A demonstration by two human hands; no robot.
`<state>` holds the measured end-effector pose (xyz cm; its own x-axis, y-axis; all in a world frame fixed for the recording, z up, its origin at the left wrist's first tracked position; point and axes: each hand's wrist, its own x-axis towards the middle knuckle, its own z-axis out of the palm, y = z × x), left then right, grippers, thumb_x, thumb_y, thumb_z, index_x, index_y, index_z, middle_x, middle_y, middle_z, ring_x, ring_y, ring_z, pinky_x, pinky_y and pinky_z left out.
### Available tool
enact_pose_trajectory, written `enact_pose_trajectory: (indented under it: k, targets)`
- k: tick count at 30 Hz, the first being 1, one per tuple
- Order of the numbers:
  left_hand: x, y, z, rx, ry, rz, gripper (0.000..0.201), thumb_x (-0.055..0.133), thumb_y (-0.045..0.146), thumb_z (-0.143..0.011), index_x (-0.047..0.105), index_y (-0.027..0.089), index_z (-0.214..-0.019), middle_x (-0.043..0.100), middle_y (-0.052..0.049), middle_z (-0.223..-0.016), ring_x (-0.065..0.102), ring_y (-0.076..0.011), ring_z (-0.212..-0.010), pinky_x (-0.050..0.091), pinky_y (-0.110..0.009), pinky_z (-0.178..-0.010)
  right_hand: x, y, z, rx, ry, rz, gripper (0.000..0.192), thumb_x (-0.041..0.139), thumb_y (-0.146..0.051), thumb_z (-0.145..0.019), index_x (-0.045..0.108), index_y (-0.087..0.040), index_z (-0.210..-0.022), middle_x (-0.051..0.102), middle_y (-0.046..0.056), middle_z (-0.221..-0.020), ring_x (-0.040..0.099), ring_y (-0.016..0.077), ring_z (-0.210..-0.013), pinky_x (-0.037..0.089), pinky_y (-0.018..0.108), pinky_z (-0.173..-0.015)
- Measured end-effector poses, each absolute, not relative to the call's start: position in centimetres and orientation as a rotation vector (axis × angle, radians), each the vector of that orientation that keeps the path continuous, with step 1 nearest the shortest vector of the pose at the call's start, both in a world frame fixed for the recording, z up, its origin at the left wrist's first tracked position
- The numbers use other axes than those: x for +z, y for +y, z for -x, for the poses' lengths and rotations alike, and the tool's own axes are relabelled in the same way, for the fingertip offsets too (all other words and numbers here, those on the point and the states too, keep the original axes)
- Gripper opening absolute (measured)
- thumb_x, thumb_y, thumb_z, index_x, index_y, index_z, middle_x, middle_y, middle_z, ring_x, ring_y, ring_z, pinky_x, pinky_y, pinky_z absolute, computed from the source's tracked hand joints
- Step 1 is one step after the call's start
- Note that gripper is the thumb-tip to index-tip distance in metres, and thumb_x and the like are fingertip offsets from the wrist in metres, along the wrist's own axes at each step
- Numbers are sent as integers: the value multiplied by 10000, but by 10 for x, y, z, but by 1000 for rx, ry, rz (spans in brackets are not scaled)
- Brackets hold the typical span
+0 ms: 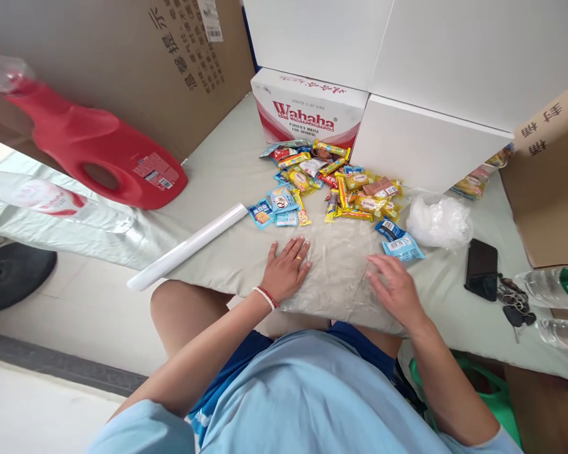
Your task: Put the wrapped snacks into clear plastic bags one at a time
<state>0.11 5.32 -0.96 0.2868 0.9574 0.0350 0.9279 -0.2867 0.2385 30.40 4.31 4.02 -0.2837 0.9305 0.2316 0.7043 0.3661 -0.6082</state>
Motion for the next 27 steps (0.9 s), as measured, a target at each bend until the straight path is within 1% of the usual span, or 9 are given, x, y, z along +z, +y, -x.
enact_pose_trajectory:
  k: [2,4,8,10,13,16,19,22,27]
  targets:
    - [-7,53,6,217,1780,-2379,550,283,441,-1082,407,260,-1587,349,-73,-1676,330,-260,-1557,131,-637,-1265,34,55,-285,543,-2300,1243,411,508,-398,-1034,630,-223,-1385,606,135,-1457,547,280,-1356,464,496,-1131]
    - [-5,53,15,205,1808,-2374,544,270,436,-1086,400,277,-1589,351,-67,-1674,341,-257,-1552,124,-642,-1265,26,66,-278,595,-2462,1197,425,500,-403,-1035,638,-202,-1383,551,152,-1523,499,298,-1414,433,522,-1162]
    - [-9,53,28,218,1803,-2395,547,287,449,-1081,391,292,-1594,347,-64,-1676,347,-259,-1549,103,-636,-1273,32,102,-285,722,-2503,1316,425,406,-444,-1067,759,-208,-1079,753,121,-1181,692,263,-1102,544,416,-971]
    - [-12,53,29,235,1809,-2400,557,290,460,-1078,381,291,-1601,344,-68,-1678,336,-266,-1554,95,-640,-1274,45,133,-280,588,-2366,1477,441,385,-462,-1068,752,-217,-1046,775,96,-1047,713,246,-958,544,366,-870]
    - [-14,53,29,236,1799,-2415,568,293,471,-1076,361,295,-1611,355,-65,-1676,332,-274,-1556,108,-643,-1272,59,192,-248,277,-2154,1714,425,425,-474,-1042,706,-193,-1192,753,131,-1152,694,282,-1024,510,363,-859]
    - [-14,53,29,232,1796,-2422,571,293,476,-1075,356,294,-1612,360,-60,-1675,333,-275,-1556,122,-645,-1271,60,245,-214,199,-2137,2014,499,549,-521,-973,665,-140,-1274,739,184,-1174,679,330,-1058,495,372,-831]
    - [-14,52,29,262,1806,-2400,568,270,481,-1080,364,288,-1606,348,-52,-1680,327,-257,-1559,110,-643,-1275,60,273,-204,225,-2194,2170,441,633,-494,-916,704,-167,-1203,755,164,-1117,684,319,-1017,481,359,-810]
    - [-16,52,30,309,1774,-2377,565,266,491,-1082,377,291,-1598,345,-47,-1681,325,-240,-1559,89,-638,-1280,66,277,-209,213,-2154,2136,378,588,-460,-935,714,-207,-1186,767,126,-1071,692,295,-977,473,343,-808]
    - [-17,51,31,374,1751,-2357,555,276,485,-1081,394,293,-1588,349,-47,-1680,323,-242,-1559,84,-642,-1278,60,257,-191,283,-2299,2257,496,580,-583,-930,740,-136,-1071,758,192,-1050,707,322,-996,483,338,-802]
